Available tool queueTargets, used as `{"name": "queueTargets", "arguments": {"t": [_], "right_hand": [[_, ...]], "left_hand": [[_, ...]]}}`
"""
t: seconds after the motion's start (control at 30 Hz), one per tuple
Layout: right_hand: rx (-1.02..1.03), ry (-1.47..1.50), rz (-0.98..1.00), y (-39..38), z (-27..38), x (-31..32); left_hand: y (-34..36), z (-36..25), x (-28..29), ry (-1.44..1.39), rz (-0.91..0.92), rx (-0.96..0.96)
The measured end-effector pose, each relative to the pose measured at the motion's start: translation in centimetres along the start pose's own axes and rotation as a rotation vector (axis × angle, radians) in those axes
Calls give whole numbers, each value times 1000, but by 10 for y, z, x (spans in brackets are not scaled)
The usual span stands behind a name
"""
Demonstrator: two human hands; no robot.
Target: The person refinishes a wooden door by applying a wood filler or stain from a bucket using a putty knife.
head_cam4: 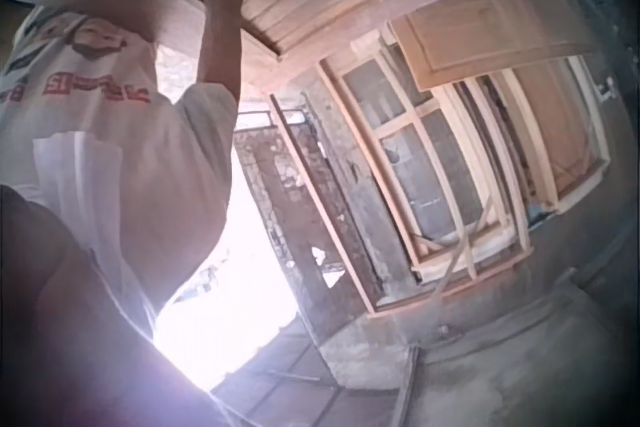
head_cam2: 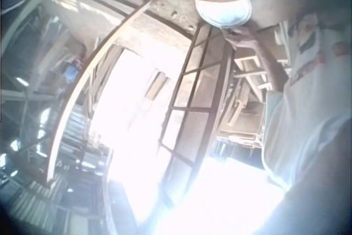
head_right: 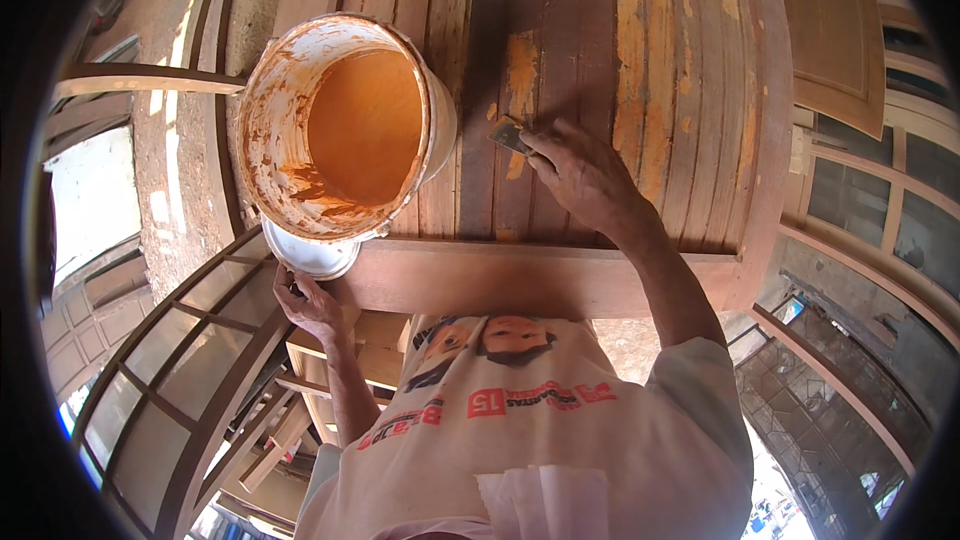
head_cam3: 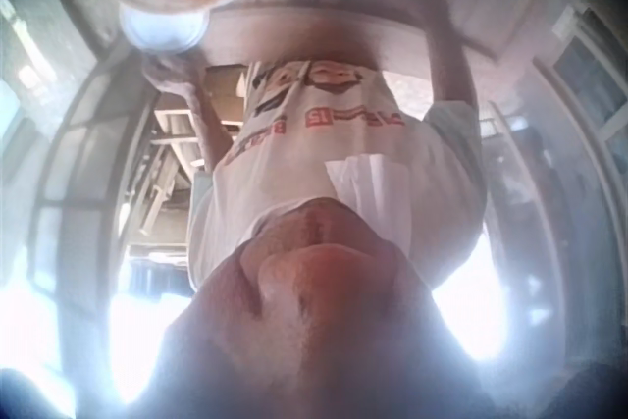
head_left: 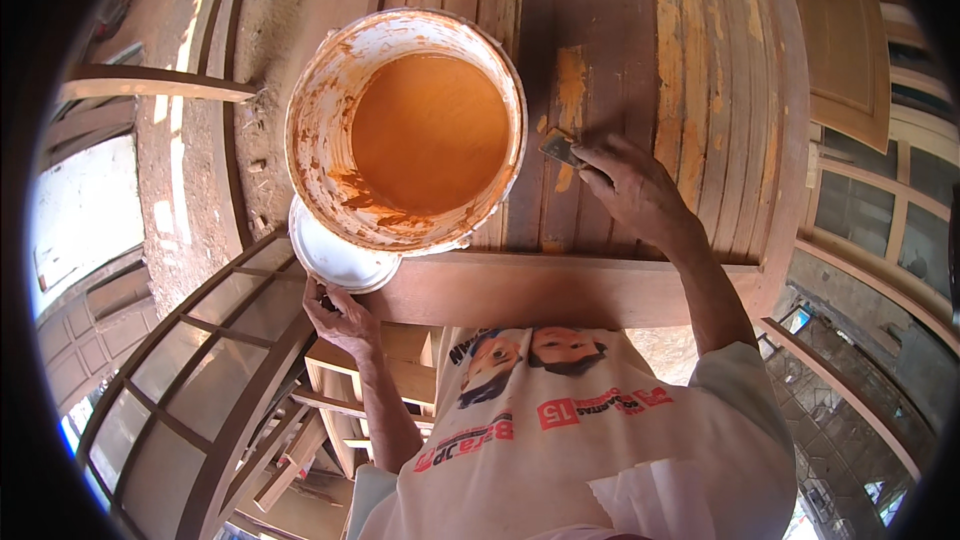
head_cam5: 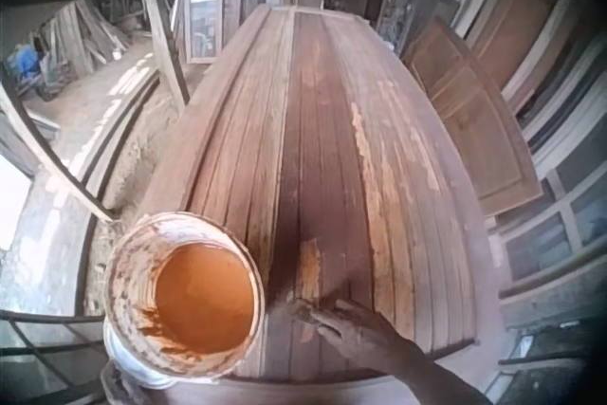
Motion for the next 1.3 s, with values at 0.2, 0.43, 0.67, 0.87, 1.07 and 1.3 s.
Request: {"name": "queueTargets", "arguments": {"t": [0.2, 0.43, 0.67, 0.87, 1.07, 1.3], "right_hand": [[-152, 296, -68, -36, -22, -7], [-200, 341, -198, -68, -54, -2], [-259, 362, -252, -95, -81, 9], [-293, 351, -328, -119, -115, 21], [-252, 320, -428, -138, -132, 40], [-360, 367, -498, -186, -171, 39]], "left_hand": [[-4, 18, -2, -317, 42, 241], [-17, 24, 6, -586, 26, 506], [5, 30, 65, -721, -96, 456], [55, -109, 123, -698, -333, 75], [27, -299, 48, -238, -1, -734], [-14, -337, -40, -113, 321, -747]]}}
Point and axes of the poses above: each hand's wrist, its own y-axis towards the middle knuckle, its own x-axis out of the back of the hand, z = x × y, the point moved 10 cm from there along y, towards the middle knuckle, and after that the axes turned 11 degrees about -y, right-handed, at the moved point
